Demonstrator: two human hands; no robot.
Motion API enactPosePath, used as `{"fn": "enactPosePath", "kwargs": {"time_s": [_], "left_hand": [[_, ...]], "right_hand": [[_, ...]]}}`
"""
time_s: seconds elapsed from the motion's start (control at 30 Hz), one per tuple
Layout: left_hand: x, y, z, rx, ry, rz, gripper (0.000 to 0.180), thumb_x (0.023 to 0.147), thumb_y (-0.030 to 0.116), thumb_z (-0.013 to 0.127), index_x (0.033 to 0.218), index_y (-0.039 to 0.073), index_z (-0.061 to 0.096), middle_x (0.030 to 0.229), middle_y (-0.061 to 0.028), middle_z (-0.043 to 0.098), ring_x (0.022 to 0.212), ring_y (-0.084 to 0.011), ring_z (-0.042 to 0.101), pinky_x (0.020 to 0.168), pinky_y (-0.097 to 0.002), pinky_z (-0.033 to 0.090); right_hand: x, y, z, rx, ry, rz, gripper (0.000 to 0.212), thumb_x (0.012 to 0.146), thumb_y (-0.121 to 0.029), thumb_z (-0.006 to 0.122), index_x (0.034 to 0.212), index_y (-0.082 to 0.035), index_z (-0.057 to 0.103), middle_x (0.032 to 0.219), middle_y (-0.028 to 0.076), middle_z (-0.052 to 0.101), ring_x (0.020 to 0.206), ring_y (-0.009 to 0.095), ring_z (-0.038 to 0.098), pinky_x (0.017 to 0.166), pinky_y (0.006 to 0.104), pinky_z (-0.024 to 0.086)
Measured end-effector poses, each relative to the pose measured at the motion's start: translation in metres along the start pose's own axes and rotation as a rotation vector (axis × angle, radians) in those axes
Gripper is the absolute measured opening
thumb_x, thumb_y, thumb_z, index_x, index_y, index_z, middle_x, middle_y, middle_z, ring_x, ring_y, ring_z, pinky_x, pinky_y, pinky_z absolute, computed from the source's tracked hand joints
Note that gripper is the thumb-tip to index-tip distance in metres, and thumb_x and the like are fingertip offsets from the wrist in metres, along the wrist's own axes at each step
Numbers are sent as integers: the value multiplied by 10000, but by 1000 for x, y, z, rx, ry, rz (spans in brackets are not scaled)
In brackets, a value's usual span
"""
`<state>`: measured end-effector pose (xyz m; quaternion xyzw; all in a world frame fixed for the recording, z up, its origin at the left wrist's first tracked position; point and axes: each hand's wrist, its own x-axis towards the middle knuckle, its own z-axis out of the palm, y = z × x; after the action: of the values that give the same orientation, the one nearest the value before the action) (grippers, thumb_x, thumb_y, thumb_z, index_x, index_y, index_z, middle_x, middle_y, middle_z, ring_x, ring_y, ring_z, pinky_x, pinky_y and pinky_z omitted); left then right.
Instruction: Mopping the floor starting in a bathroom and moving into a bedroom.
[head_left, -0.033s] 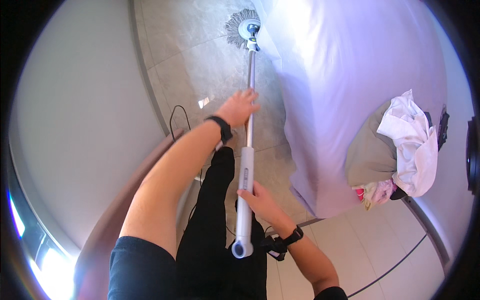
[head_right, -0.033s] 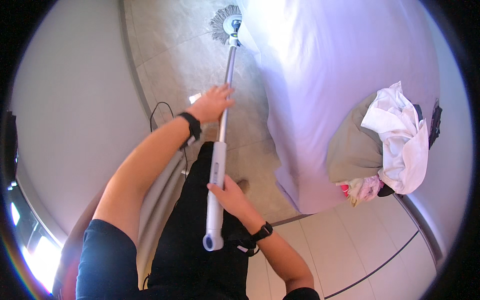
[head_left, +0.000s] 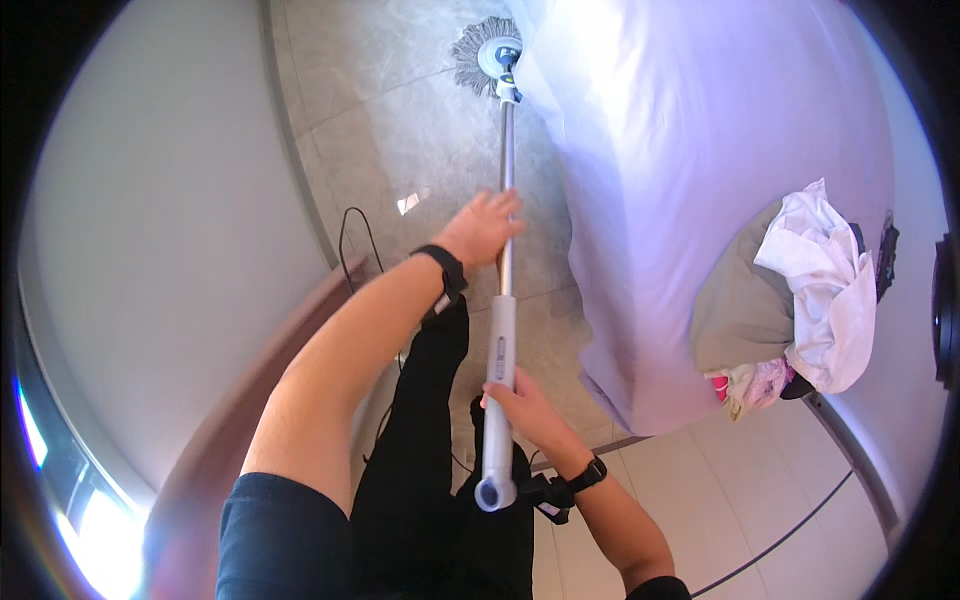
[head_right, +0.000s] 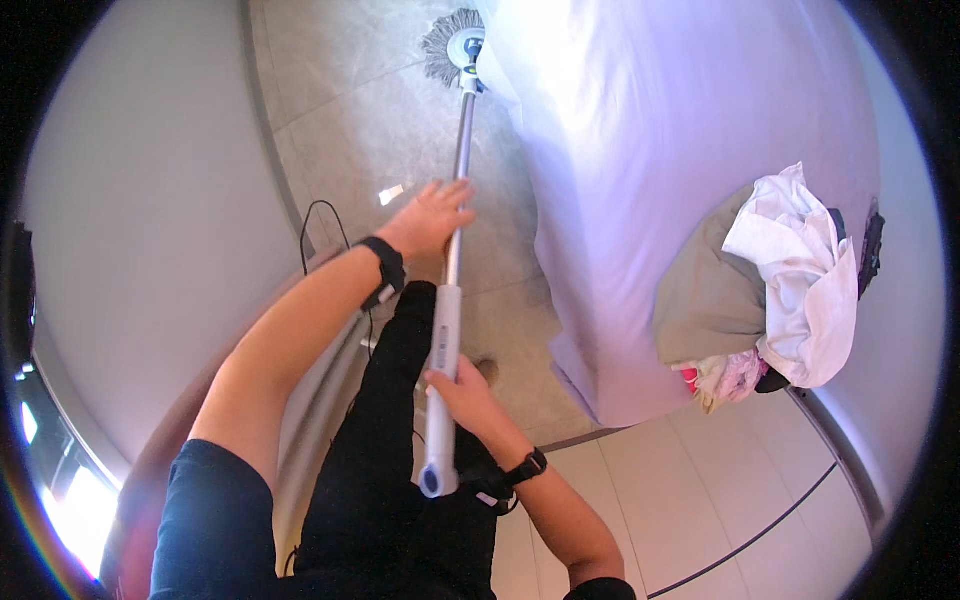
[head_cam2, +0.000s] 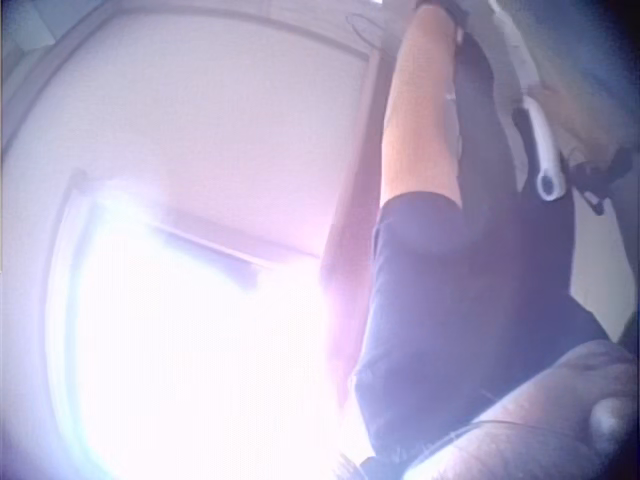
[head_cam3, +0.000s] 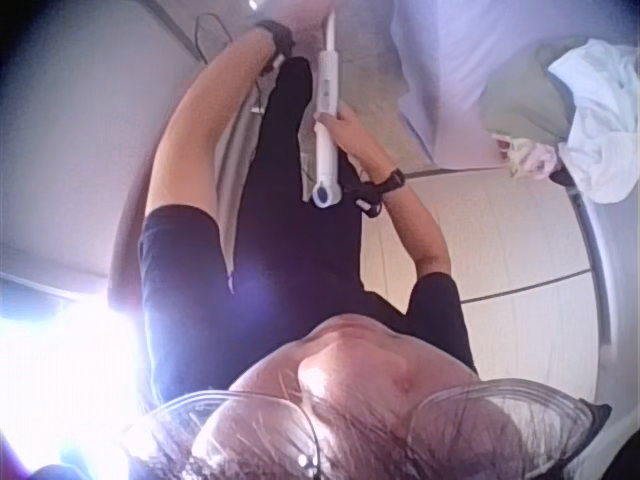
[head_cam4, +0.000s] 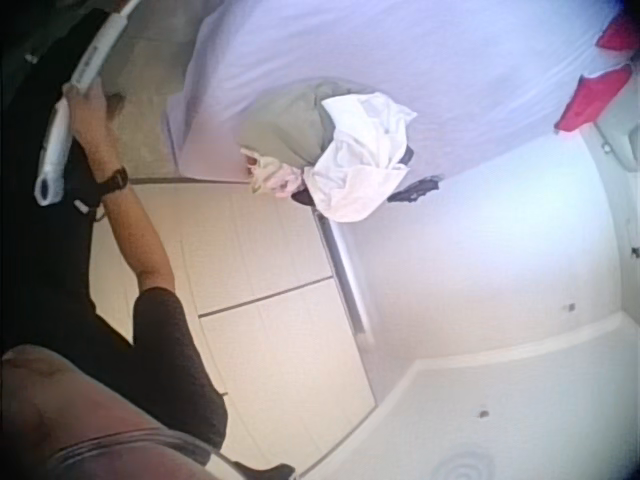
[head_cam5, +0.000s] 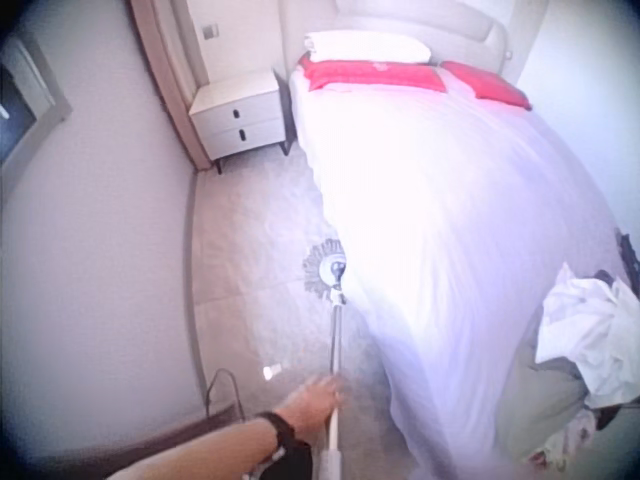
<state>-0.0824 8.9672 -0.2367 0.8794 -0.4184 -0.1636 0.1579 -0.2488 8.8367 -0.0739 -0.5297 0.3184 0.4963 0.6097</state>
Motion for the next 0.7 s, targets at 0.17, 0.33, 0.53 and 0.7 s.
{"fn": "enactPosePath", "kwargs": {"time_s": [0.17, 0.33, 0.53, 0.7], "left_hand": [[-15, 115, 25, -133, 4, -20, 333, 692, 88, 646, 1005, 62, 535, 1221, -159, 473, 1289, -331, 306, 1033, -462, 277], [-7, 236, 55, -162, 24, -6, 312, 705, 122, 617, 992, 43, 523, 1123, -175, 499, 1277, -352, 316, 1036, -514, 246], [-36, 459, 120, -146, -84, 173, 136, 675, 167, 580, 787, 93, 604, 856, -135, 584, 973, -320, 528, 981, -504, 295], [-60, 644, 142, -466, -476, 443, 72, 610, 154, 646, 654, 101, 667, 662, -116, 637, 673, -274, 623, 683, -398, 443]], "right_hand": [[-85, 90, -45, 288, 10, 85, 186, 861, -139, 511, 990, -20, 448, 748, 56, 567, 626, 136, 566, 590, 261, 472], [-173, 193, -108, 312, 205, -11, 174, 822, -67, 538, 973, -4, 480, 700, 56, 553, 566, 138, 553, 527, 257, 461], [-334, 335, -163, 300, 507, 87, 147, 764, -133, 489, 761, 9, 525, 593, 66, 532, 467, 135, 499, 431, 260, 407], [-473, 394, -177, 221, 752, 239, 348, 879, -248, 469, 1042, 45, 564, 636, 68, 601, 430, 82, 461, 378, 204, 345]]}}
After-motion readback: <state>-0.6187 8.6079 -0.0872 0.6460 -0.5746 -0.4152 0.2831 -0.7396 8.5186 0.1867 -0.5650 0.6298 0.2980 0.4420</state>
